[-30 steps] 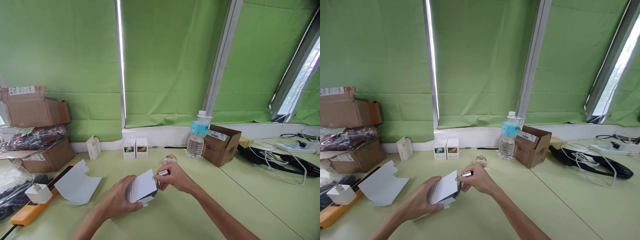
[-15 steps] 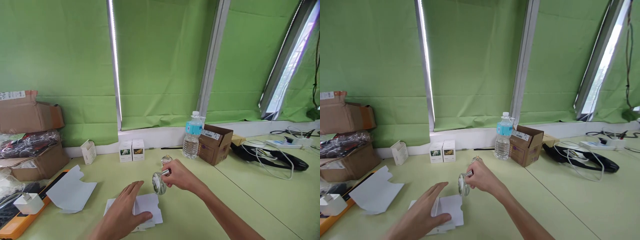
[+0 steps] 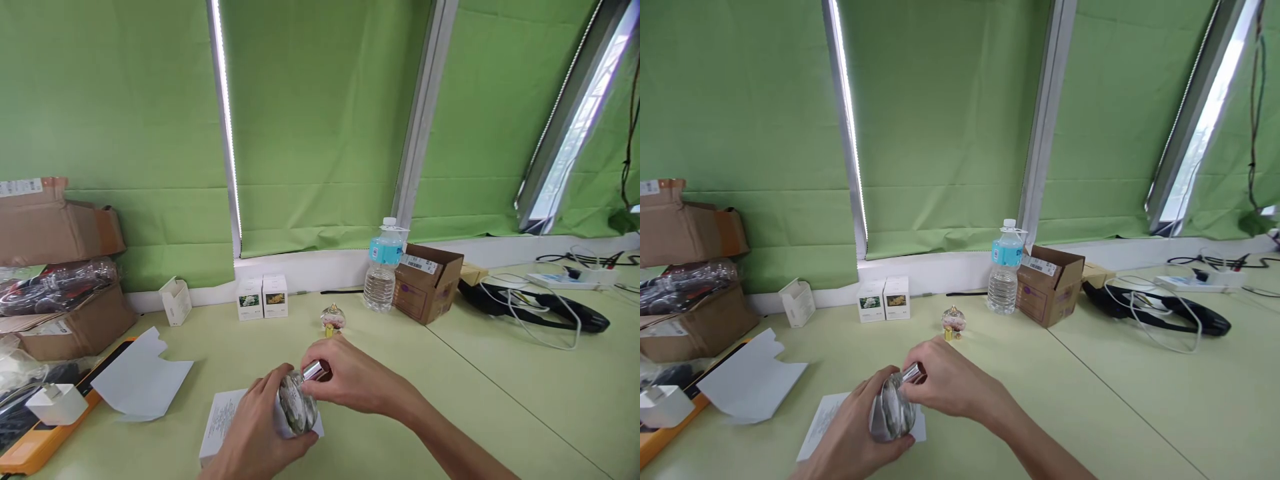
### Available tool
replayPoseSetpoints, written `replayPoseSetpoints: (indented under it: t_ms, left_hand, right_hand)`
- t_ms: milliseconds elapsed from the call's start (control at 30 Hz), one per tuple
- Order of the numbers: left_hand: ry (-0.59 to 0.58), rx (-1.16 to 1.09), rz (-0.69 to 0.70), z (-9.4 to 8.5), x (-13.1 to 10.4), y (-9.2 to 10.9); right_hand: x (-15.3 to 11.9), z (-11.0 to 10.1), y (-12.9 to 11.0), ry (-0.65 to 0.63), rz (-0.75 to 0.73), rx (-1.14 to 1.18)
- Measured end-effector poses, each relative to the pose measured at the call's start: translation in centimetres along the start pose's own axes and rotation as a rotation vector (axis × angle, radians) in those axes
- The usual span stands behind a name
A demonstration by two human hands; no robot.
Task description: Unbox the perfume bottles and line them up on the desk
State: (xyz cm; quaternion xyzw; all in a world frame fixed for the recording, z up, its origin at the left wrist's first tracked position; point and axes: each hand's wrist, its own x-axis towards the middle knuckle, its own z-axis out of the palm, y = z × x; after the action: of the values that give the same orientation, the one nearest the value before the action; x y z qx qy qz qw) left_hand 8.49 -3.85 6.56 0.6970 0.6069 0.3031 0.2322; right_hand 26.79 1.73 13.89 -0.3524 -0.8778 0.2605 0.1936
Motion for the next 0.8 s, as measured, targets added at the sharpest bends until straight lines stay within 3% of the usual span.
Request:
replayPoseSetpoints:
  t_ms: [133,600,800]
  left_hand:
    - [0.085,-0.141,-0.036,0.8,-0.3,0.8]
    - [0.018,-0.243,-0.034,0.7,-0.6,2.0]
    - [0.028,-0.28,-0.048,0.8,-0.6,1.9]
  right_hand:
    - [-0.5,-0.7,-0.5,0.012,0.023,0.048]
    - [-0.7,-0.9,-0.9,0.029,0.011,0.126]
    - [0.0,-0.1,-0.2,-0.034,0.017,0.18]
